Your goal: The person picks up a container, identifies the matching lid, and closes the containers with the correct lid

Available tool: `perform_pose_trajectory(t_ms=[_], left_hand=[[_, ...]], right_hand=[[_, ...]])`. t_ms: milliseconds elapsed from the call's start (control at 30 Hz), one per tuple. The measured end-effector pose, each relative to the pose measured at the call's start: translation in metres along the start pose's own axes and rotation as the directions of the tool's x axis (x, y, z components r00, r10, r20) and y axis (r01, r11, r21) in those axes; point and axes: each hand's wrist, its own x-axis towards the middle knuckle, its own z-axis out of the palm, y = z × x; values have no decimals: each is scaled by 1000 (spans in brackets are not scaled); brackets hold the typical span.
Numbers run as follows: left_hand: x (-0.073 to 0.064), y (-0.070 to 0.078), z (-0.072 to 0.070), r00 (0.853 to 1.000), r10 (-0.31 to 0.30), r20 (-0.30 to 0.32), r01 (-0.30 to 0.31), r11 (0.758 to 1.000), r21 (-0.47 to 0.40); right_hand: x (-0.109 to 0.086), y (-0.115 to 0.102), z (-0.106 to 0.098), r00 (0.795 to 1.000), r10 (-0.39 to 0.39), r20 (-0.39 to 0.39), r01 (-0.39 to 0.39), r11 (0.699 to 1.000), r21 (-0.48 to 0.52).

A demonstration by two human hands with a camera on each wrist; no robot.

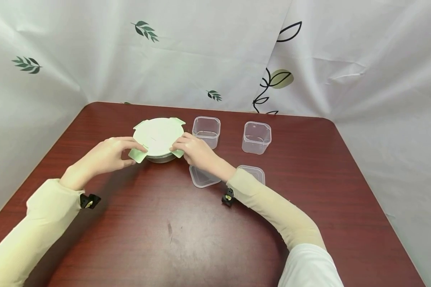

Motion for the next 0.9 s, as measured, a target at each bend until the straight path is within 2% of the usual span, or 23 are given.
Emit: perform_pose_trajectory(t_ms=[300,467,567,800,900], left_hand=[[0,8,-6,1000,0,18,-1,999,38],[7,13,-6,999,-32,2,32,996,88],[13,13,-4,1000,-16,3,16,994,107],[30,4,7,1000,20,-8,-19,992,121],[36,-3,14,1000,26,-5,-26,995,96]], right_hand=[[-5,-5,-5,999,9,45,-9,1000,-7],[-7,-8,-6,997,6,73,-4,1000,-18],[-7,-9,-8,995,-4,96,7,1000,-23],[-5,-7,-12,988,-38,151,39,999,1],[-4,-7,-13,987,-46,152,46,999,5]])
